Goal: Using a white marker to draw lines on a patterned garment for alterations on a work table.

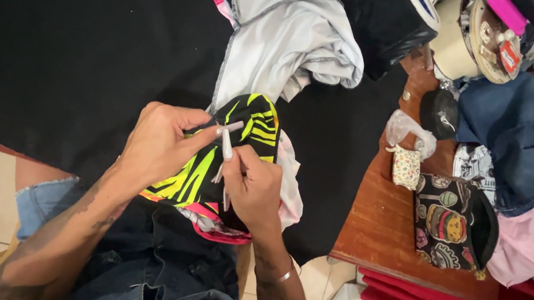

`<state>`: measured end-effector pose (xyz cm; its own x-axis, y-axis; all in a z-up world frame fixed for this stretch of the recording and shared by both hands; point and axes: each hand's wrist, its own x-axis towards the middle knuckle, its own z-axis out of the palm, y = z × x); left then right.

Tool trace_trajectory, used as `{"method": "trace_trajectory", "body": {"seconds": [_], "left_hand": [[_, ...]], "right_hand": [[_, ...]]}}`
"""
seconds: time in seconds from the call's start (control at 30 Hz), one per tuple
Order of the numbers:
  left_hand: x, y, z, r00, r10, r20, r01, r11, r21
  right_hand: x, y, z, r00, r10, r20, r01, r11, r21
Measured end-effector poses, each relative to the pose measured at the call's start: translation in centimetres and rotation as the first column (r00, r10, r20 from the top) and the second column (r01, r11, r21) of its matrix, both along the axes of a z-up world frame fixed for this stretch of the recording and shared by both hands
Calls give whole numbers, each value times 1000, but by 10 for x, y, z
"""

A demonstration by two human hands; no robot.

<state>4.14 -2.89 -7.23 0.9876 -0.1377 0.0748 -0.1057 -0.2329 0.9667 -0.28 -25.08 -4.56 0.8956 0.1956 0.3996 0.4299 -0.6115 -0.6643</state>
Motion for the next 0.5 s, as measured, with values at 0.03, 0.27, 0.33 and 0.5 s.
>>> {"method": "trace_trajectory", "body": {"seconds": [0.03, 0.27, 0.33, 0.5], "left_hand": [[0, 0, -1, 1000, -1, 0, 1, 1000, 0], [3, 1, 0, 998, -62, 18, 61, 997, 36], [5, 1, -6, 996, -82, 33, 80, 994, 75], [4, 1, -1, 981, -166, 104, 140, 965, 223]], "right_hand": [[0, 1, 0, 1000, -1, 0, 1, 1000, 0], [8, 8, -1, 989, 28, 148, -2, 985, -174], [8, 8, -6, 987, 20, 157, 10, 982, -190], [0, 10, -1, 993, 1, -118, 10, 996, 93]]}}
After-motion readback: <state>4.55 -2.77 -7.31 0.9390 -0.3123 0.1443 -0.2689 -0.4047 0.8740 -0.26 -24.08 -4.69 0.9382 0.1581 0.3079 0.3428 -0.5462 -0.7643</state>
